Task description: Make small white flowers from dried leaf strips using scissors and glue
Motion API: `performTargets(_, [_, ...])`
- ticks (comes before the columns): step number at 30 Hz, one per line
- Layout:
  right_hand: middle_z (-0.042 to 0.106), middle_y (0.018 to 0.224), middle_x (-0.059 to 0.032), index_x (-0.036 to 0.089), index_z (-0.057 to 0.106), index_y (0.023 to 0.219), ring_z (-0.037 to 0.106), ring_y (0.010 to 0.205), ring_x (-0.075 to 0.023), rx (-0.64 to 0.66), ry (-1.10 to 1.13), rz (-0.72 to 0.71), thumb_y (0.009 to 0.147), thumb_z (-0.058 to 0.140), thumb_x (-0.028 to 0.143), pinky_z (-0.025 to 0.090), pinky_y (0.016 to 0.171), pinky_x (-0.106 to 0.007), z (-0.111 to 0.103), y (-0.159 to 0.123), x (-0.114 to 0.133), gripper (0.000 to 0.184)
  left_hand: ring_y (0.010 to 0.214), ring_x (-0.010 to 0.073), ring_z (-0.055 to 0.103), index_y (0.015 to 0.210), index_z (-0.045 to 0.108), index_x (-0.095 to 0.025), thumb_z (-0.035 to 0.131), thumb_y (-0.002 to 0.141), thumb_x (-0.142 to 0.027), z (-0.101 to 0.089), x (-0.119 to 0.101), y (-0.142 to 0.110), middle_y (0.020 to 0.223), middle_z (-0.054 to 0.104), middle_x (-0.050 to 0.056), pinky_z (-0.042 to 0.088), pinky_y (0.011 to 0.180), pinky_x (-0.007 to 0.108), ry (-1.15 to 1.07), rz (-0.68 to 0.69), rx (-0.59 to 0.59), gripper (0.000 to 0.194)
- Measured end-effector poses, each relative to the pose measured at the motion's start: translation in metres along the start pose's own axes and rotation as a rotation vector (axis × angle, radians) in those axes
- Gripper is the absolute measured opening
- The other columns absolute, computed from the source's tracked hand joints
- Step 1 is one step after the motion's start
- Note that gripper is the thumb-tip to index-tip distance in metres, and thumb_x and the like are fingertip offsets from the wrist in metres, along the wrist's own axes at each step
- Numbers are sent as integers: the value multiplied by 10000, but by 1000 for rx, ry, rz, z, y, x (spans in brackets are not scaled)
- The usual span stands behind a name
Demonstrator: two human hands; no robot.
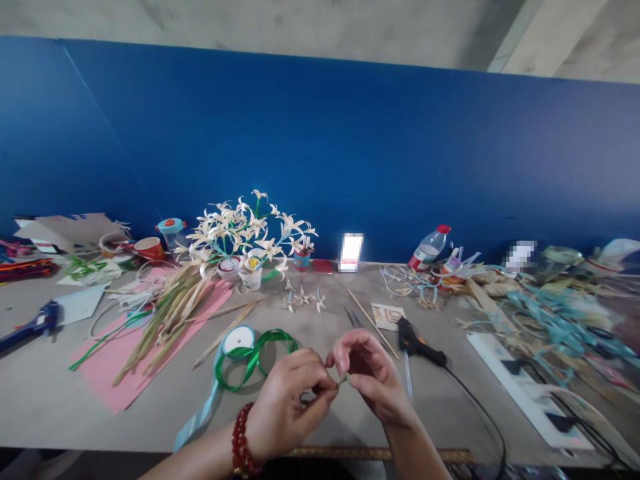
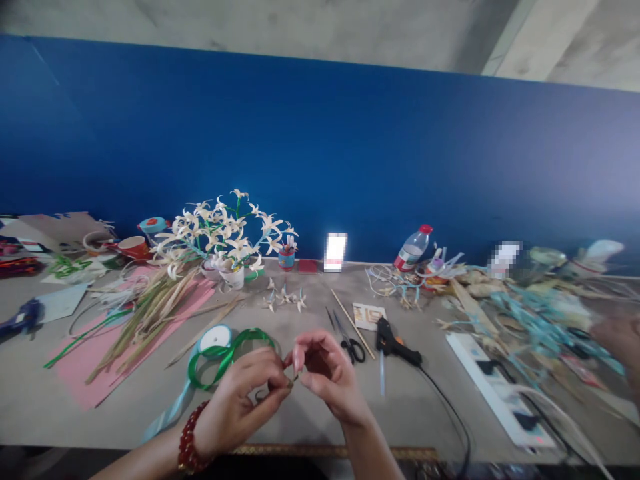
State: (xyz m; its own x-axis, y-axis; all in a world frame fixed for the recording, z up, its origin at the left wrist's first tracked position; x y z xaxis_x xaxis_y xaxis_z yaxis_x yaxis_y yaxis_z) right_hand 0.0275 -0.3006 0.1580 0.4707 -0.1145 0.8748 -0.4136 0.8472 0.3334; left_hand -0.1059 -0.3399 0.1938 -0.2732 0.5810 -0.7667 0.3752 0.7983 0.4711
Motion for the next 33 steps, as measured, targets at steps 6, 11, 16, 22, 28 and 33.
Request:
performTargets(6, [582,779,-14,254,618,1094,589,805,-203,60,-37,12,800,739,286,480,830,-400,-1,2,4,320,717,184,550,737,611,-179,569,842,-102,3,2,0,686,590,51,409,697,284,-24,-23,35,137])
performTargets(11, [584,791,-12,249,614,1107,588,830,-197,201,-118,60,814,717,252,465,795,-362,-4,3,9,311,731,181,568,735,617,-169,586,840,-112,4,2,0,715,620,61,409,697,274,-48,-41,72,123])
performTargets(16, [586,844,-15,247,602,1155,560,777,-167,368,-217,96,823,664,163,458,790,-360,-3,8,19,348,736,173,574,737,624,-161,597,839,-119,4,2,-1,718,622,55,410,710,267,-74,-49,99,113])
performTargets(22, [569,860,-9,274,572,1202,544,785,-157,456,-243,117,862,609,156,446,757,-325,4,11,25,363,765,179,594,755,633,-160,600,842,-130,5,3,-1,758,652,67,423,744,279,-109,-62,95,98])
performTargets(28, [543,859,-14,241,544,1231,524,789,-144,443,-238,82,895,602,206,434,742,-292,3,9,21,343,758,171,598,763,624,-157,589,822,-99,5,2,-1,755,650,61,427,733,275,-134,-17,53,90])
performTargets(33, [548,878,-15,263,542,1242,522,823,-139,407,-264,83,915,589,206,431,760,-280,0,8,19,335,758,164,590,755,606,-158,597,820,-101,5,2,-2,742,634,52,429,725,266,-118,-14,28,87])
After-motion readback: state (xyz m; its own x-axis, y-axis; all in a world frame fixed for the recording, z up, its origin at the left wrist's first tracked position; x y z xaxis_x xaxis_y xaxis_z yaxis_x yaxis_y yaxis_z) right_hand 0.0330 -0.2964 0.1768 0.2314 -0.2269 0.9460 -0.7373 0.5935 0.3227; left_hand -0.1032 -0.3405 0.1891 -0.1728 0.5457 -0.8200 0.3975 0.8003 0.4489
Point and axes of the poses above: each hand's wrist, its own y-axis towards the middle knuckle, its own z-axis out of the palm, x = y × z, the point moved 6 cm from there along y, towards the middle knuckle
